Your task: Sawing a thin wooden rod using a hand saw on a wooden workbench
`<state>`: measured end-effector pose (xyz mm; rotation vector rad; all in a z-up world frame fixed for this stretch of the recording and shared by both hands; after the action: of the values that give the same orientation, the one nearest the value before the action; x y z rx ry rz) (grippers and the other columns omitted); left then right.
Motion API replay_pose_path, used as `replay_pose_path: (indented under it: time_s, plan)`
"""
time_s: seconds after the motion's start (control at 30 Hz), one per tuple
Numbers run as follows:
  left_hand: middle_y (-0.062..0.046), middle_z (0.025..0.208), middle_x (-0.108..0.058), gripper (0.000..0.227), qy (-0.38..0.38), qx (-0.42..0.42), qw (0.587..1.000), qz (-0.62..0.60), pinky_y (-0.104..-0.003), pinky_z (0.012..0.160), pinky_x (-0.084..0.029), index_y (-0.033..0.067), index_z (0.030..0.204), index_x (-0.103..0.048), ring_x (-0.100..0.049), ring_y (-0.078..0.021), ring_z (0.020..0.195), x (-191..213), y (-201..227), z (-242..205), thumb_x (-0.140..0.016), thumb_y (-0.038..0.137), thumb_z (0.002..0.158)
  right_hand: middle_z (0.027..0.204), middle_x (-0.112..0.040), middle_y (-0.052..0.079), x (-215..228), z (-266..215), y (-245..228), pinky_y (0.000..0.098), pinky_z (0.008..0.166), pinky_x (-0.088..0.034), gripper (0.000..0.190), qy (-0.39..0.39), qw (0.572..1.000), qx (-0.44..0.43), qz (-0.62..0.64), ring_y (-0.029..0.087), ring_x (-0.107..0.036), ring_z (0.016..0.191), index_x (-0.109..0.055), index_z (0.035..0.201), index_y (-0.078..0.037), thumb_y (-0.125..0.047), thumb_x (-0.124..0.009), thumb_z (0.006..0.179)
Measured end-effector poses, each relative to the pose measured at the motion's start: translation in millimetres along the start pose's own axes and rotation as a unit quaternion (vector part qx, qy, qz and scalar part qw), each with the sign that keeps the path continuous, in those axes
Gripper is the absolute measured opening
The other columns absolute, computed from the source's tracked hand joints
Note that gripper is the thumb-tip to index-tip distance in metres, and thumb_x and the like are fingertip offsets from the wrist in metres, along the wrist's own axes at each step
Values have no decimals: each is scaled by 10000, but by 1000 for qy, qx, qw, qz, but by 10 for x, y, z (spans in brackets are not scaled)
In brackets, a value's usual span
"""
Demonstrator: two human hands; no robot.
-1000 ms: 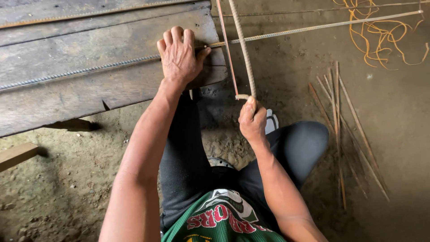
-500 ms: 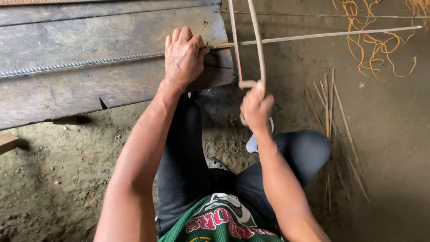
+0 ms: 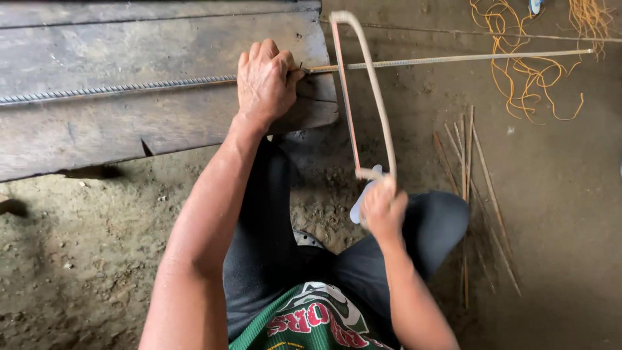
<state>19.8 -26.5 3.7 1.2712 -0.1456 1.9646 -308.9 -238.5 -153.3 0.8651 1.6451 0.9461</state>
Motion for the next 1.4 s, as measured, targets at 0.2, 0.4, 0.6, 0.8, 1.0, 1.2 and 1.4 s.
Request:
replay_pose_path:
  time_s: [0.2, 0.4, 0.6, 0.8, 1.0, 1.2, 1.4]
  plan:
    - [-81, 880, -534, 315, 10, 10, 1000, -16, -453, 664, -419, 130, 837, -637, -534, -330, 811, 32, -23, 42, -841, 366, 887, 1215, -670, -198, -655, 1692, -590, 117, 706, -403, 322, -38, 841, 57, -537, -72, -583, 1019, -668, 1268, -388, -361, -527, 980]
    - [-84, 906, -543, 300, -11, 22, 999, -35, -467, 716, -423, 135, 868, -668, -540, -341, 853, -5, -14, -14, -843, 377, 896, 1320, -649, 215, 28, 295, 722, 549, 811, -524, 255, 40, 843, -228, 485, 422, -540, 1331, -724, 1175, 0, -61, -568, 983]
    - [-118, 832, -552, 418, 75, -76, 993, -40, -516, 606, -420, 87, 761, -610, -567, -386, 774, 256, 105, -28, -900, 375, 845, 708, -475, 151, 255, 31, 1059, 359, 503, -275, 196, 36, 825, -295, 481, 260, -427, 609, -654, 825, 80, 134, -525, 962]
    - [-49, 873, -586, 274, 39, -37, 998, 11, -358, 830, -488, 185, 829, -706, -628, -256, 884, 60, -33, -93, -904, 374, 850, 690, -652, -28, 250, 18, 570, 234, 477, -523, 173, -9, 303, -631, 714, 155, -629, 512, -694, 923, -124, -289, -718, 968]
    - [-96, 998, -679, 227, 44, -42, 996, 59, -464, 812, -465, 194, 943, -738, -644, -359, 977, -32, -115, -198, -795, 393, 1038, 801, -574, -38, 125, 69, 1167, 335, 664, -488, 491, 3, 107, -425, 899, 166, -591, 650, -726, 1263, -141, -377, -326, 1105]
    - [-125, 1102, -697, 163, -12, 14, 999, 33, -486, 965, -433, 215, 1037, -776, -626, -369, 1105, -197, -271, -194, -763, 376, 1057, 659, -417, -24, 207, 175, 1006, 391, 552, -311, 502, 5, -127, -342, 931, 122, -314, 566, -630, 1340, -31, -401, -414, 1079]
    - [-104, 1111, -707, 176, -11, 9, 999, 45, -462, 930, -421, 235, 1057, -782, -636, -348, 1082, -297, -380, -247, -746, 403, 1098, 673, -443, -27, 259, 184, 929, 361, 566, -367, 497, 16, -97, -360, 928, 129, -353, 589, -662, 1316, -56, -418, -425, 1071]
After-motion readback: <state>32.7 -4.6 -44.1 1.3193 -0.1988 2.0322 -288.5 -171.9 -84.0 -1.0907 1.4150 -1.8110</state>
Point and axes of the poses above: each hand's wrist, its own z-axis towards the middle knuckle, its own x-axis out of the back of the hand, y = z × x, the point moved 4 cm from there along z, towards the middle knuckle
